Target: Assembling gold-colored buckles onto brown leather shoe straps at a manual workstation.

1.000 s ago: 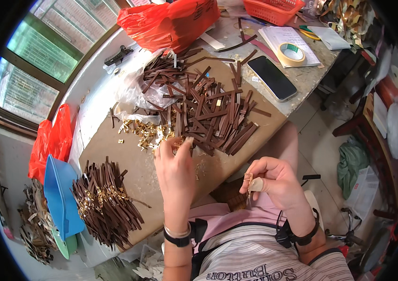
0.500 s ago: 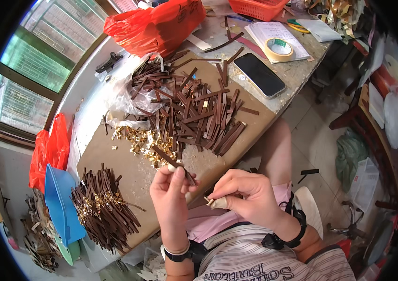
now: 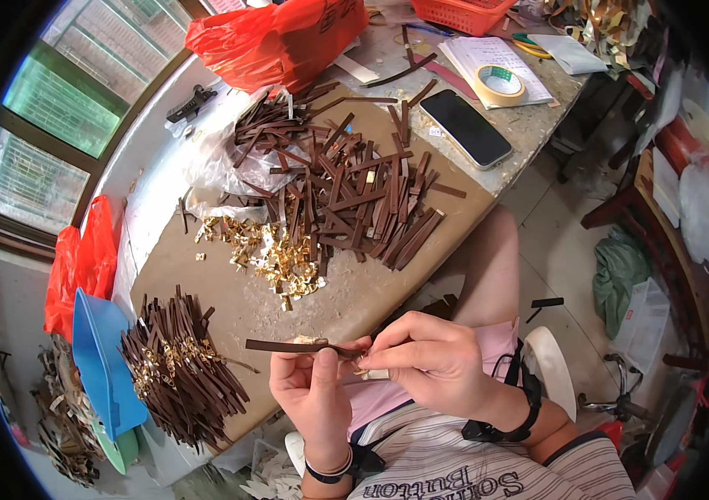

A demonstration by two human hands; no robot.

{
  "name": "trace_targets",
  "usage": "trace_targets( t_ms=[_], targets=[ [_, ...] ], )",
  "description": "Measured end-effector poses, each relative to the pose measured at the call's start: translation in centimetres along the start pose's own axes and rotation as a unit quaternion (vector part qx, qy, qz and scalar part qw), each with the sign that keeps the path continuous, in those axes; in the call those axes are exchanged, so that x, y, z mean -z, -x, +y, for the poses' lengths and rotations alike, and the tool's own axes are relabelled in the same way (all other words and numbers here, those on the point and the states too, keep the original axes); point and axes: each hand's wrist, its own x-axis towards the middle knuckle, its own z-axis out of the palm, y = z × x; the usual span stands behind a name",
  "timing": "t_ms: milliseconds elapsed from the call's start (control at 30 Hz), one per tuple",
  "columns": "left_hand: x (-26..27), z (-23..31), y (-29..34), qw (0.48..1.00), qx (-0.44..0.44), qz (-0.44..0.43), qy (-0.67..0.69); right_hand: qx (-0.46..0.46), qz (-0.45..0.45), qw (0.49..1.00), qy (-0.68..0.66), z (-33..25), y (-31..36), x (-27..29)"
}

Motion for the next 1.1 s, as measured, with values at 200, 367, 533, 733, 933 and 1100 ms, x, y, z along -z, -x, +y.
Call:
trace_targets(
  t_ms=[200, 367, 533, 733, 933, 1100],
  targets=[
    [0.4, 0.5, 0.1, 1.0, 0.01, -0.004, -0.019, 0.005, -0.004, 1.0, 0.017, 0.0, 0.2, -0.2],
    [1.0, 0.6, 0.5, 0.999, 0.035, -0.002, 0.006, 0.005, -0.011, 1.0, 0.023, -0.5, 0.1, -0.4],
    [1.1, 1.0, 0.8, 0.999, 0.034, 0.013, 0.011, -0.025, -0.01, 1.0, 0.004, -0.6, 0.2, -0.5],
    [0.6, 2.1, 0.8, 0.998, 0.037, -0.015, -0.043, -0.015, -0.025, 0.999, 0.03, -1.3, -0.1, -0.2],
    [1.5, 1.4, 1.0, 0.995, -0.023, -0.095, -0.016, -0.043, 0.012, 0.998, 0.043, -1.7, -0.5, -0.4],
    [0.6, 1.2, 1.4, 0.985, -0.102, -0.061, -0.128, 0.029, 0.013, 0.997, 0.066, -1.0, 0.2, -0.4]
  ],
)
